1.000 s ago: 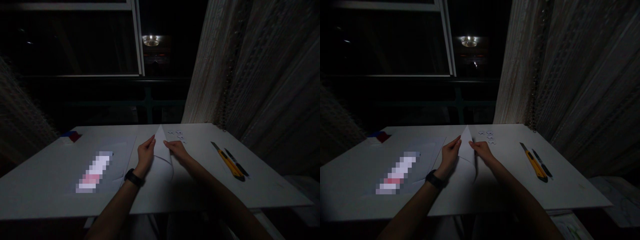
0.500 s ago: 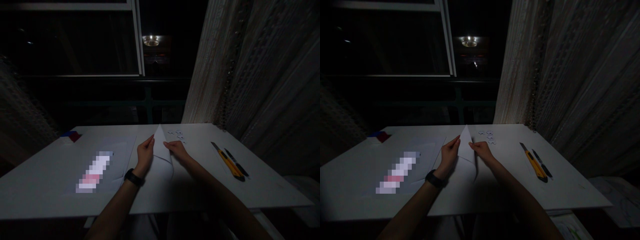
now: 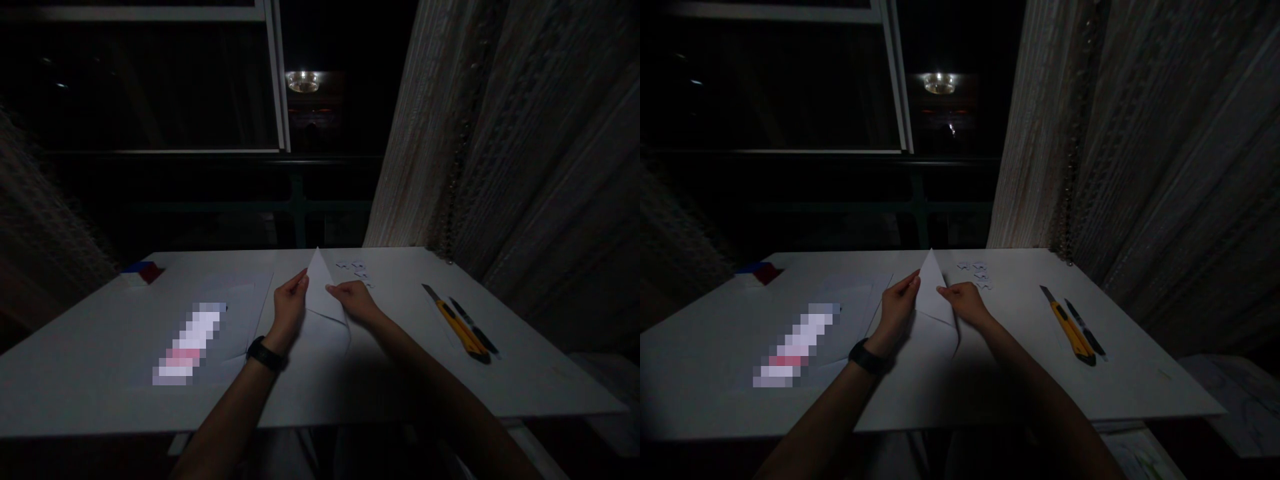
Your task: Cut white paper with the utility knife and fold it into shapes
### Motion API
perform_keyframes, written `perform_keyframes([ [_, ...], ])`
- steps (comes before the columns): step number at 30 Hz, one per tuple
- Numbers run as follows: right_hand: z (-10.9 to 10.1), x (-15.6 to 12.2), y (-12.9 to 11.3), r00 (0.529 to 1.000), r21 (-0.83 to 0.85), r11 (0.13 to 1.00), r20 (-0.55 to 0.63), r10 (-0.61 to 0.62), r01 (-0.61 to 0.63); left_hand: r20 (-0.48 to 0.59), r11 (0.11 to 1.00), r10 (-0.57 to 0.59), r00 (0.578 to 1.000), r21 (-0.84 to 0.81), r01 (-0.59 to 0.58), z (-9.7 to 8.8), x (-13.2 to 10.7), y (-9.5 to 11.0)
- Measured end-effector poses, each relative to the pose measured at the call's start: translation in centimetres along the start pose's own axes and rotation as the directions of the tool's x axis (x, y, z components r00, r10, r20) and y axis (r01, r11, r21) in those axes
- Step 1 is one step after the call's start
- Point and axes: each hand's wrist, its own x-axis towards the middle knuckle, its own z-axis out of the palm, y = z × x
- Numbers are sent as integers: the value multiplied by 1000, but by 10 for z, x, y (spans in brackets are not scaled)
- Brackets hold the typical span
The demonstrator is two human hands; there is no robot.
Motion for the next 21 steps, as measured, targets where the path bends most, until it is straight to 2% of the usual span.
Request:
perform_keyframes([
  [5,-4,0,-3,999,-83,996,-26,-41,39,36,989,-104,994,-105,107,0,-1,3],
  [8,-7,-1,-6,997,-132,989,-42,-68,62,47,987,-117,992,-103,121,-1,1,-3],
  [15,-9,0,-4,997,98,995,71,-31,24,6,994,-96,995,-58,96,-4,7,-14],
  [21,-9,-1,-4,999,182,983,46,18,-26,55,979,-144,988,-137,150,-5,6,-7],
])
